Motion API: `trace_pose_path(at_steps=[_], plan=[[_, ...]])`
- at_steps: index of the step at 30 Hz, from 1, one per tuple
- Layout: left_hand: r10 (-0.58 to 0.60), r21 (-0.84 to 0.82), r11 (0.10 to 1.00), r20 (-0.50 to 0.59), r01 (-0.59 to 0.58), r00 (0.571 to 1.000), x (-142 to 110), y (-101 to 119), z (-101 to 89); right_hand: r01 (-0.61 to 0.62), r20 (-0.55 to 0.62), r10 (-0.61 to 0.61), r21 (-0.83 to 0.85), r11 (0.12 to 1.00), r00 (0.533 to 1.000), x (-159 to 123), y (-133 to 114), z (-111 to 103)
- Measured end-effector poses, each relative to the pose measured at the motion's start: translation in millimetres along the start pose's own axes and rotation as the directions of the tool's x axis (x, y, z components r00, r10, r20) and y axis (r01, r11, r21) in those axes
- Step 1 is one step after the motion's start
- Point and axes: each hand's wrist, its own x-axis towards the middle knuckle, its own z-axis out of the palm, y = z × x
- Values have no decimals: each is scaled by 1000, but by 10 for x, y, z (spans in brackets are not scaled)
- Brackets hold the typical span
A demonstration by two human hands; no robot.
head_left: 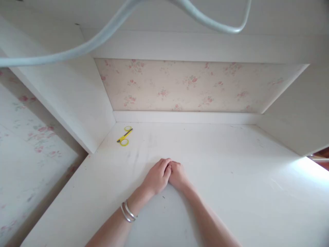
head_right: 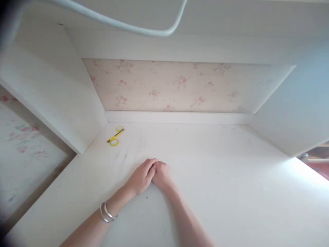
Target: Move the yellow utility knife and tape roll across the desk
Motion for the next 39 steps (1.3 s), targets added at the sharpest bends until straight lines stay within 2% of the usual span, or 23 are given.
trace_pose_path(at_steps=[39], plan=[[-1, 6, 1000, -4, 1, 1000, -18, 3, 1, -21, 24, 22, -31, 999, 999, -8, -33, -25]])
